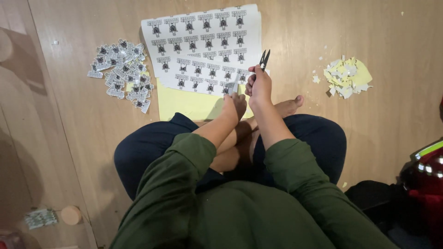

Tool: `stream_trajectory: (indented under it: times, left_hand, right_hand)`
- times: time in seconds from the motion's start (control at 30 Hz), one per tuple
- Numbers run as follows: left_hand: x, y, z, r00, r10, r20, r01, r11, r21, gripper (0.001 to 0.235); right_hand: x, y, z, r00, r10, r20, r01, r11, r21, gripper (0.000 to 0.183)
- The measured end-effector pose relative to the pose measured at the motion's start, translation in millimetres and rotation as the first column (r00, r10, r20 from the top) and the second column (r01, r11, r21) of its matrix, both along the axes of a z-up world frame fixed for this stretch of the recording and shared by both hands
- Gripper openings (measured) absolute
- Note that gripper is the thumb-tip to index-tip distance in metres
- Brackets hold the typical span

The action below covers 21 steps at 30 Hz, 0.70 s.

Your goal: Cutting out small printed labels from a sheet using scissors

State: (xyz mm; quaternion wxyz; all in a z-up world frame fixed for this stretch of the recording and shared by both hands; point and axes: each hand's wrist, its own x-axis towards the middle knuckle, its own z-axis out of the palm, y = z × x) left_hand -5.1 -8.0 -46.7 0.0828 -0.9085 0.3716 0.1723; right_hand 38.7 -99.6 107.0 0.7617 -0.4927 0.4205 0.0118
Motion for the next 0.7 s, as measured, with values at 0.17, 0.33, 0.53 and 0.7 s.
stream_trajectory:
  times: [0.17,0.33,0.53,0.7]
  left_hand:
    - [4,7,52,1.0,-0.019,-0.016,0.02,0.999,0.038,0.033]
    - [15,13,77,0.994,-0.057,-0.093,0.066,0.993,0.095,0.069]
    - [7,24,117,0.995,-0.078,-0.069,0.088,0.984,0.156,0.055]
    - [10,17,44,0.994,-0.088,-0.072,0.099,0.983,0.158,0.049]
  right_hand:
    - [-1,-1,-6,1.0,-0.008,-0.002,0.008,1.0,-0.021,0.029]
    - [0,-1,-3,1.0,-0.017,0.01,0.017,0.999,-0.029,0.029]
    - [-3,-6,-10,0.999,-0.028,0.033,0.029,0.999,-0.029,0.027]
    - [-4,-6,-4,0.999,-0.033,0.03,0.034,0.999,-0.036,0.026]
